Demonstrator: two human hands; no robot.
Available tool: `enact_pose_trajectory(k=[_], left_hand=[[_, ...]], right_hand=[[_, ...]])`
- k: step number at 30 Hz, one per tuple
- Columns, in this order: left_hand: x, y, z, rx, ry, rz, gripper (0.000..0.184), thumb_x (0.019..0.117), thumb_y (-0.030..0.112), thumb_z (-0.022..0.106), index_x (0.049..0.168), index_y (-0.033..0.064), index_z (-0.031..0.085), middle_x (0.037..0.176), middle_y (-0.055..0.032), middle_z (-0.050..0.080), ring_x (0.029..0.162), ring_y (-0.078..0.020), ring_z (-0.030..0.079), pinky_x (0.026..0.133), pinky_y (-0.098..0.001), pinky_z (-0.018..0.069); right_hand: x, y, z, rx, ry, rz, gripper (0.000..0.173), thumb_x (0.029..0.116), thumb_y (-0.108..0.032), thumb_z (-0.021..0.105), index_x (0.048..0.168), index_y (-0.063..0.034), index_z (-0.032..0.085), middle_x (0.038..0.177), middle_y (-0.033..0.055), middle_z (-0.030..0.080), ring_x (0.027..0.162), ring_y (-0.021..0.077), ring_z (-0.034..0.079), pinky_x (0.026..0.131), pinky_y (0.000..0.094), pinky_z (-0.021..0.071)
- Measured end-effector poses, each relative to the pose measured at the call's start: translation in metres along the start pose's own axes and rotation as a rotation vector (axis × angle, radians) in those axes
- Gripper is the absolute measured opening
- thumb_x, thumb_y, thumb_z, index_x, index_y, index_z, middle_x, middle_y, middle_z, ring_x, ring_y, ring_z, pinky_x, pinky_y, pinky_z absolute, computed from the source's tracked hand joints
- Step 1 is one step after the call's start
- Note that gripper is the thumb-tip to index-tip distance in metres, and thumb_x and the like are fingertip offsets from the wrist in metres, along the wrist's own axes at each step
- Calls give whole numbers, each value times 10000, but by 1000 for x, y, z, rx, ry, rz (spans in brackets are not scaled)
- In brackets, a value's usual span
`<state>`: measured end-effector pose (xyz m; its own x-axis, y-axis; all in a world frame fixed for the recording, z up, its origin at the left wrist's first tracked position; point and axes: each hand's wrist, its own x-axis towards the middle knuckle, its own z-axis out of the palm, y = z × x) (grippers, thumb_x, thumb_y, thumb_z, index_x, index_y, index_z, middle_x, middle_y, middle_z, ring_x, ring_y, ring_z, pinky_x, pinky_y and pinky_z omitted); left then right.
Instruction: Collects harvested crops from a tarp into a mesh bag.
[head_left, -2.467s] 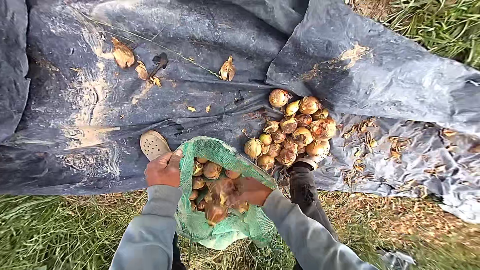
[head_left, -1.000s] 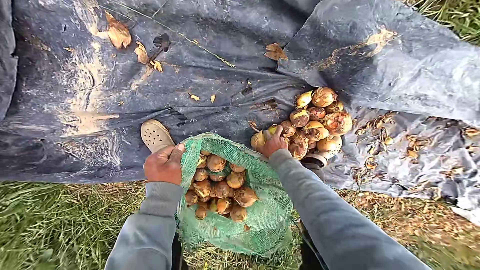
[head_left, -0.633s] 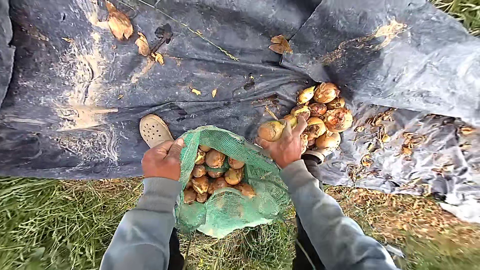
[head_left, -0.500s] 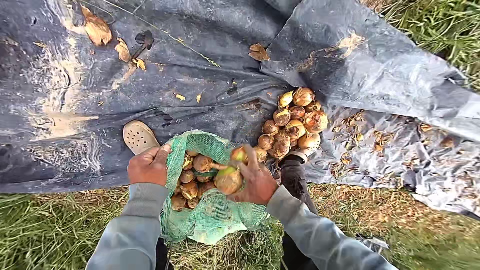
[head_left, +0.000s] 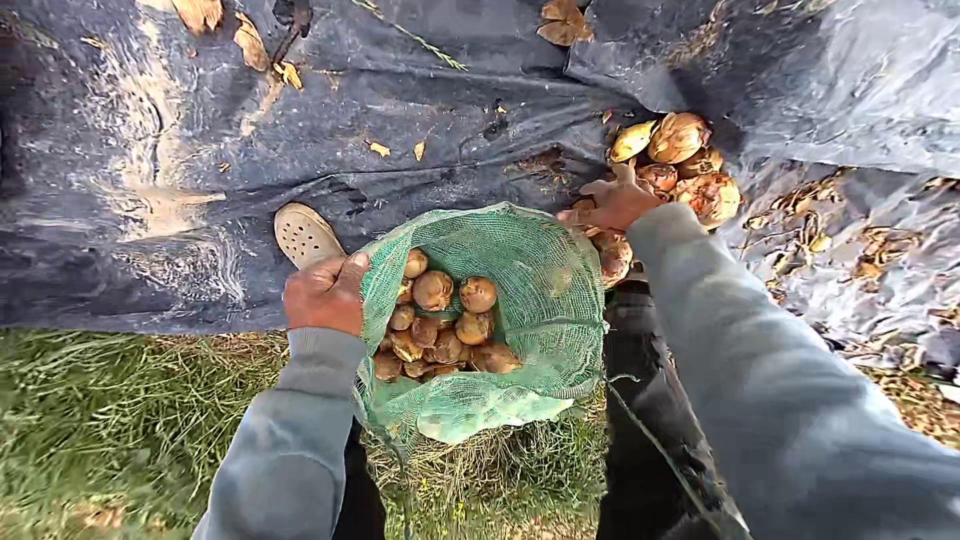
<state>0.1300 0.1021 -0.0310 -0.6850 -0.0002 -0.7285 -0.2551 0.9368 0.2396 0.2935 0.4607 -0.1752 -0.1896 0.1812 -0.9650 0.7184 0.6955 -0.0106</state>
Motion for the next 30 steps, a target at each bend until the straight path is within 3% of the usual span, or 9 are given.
enact_pose_trajectory(k=[2,4,7,10,13,16,20,25,30], left_hand=[[2,4,-1,9,-9,16,323,1047,300,614,928,35,753,807,-142,681,765,-250,624,753,-536,482],[2,5,-2,15,-17,10,320,1050,300,608,925,45,755,785,-123,671,740,-229,608,740,-513,478],[4,4,-1,-7,-17,-2,321,1046,309,613,900,58,749,748,-84,649,683,-186,573,698,-464,470],[5,2,0,-15,0,9,310,1037,297,625,867,67,742,740,-69,650,689,-166,582,702,-446,471],[6,1,-1,-19,2,8,302,1037,294,628,877,67,745,733,-56,646,664,-144,559,687,-421,463],[7,0,-6,-37,-9,8,304,1041,301,625,886,64,734,731,-69,639,655,-159,563,670,-438,471],[7,-3,-9,-93,20,-11,291,1034,291,642,869,72,740,728,-76,653,663,-177,579,669,-468,468],[7,-4,-13,-137,22,-24,268,1033,275,643,886,84,757,754,-76,684,693,-178,623,693,-472,500],[6,-8,-20,-121,9,-37,284,1040,299,629,884,98,754,737,-61,670,668,-168,602,671,-461,484]], right_hand=[[-3,17,-26,166,-33,-89,657,950,-562,678,1461,-160,583,1618,282,331,1433,526,386,1095,752,326],[-2,19,-27,32,24,-101,544,976,-436,695,1441,-170,601,1563,307,397,1344,552,476,1029,755,393],[-5,-5,18,-339,128,-28,596,852,-263,810,1381,-75,612,1609,400,201,1272,693,412,935,797,409],[8,-17,54,-400,248,79,463,968,-88,634,1400,54,545,1649,394,81,1328,727,324,962,823,366],[23,-25,54,-368,275,160,396,1037,-105,514,1383,87,540,1651,382,114,1364,686,317,987,796,350],[23,-20,43,-424,253,136,385,1001,-162,588,1339,22,606,1606,391,214,1350,651,353,1009,757,364],[22,-21,38,-558,185,133,555,924,-228,724,1385,35,561,1614,399,170,1344,663,358,967,768,412],[30,-16,50,-637,230,150,421,994,-138,620,1344,89,566,1623,391,177,1324,659,390,931,756,435],[-21,-22,21,-349,365,99,697,723,-377,890,1314,-91,658,1603,399,209,1316,698,361,956,811,390]])
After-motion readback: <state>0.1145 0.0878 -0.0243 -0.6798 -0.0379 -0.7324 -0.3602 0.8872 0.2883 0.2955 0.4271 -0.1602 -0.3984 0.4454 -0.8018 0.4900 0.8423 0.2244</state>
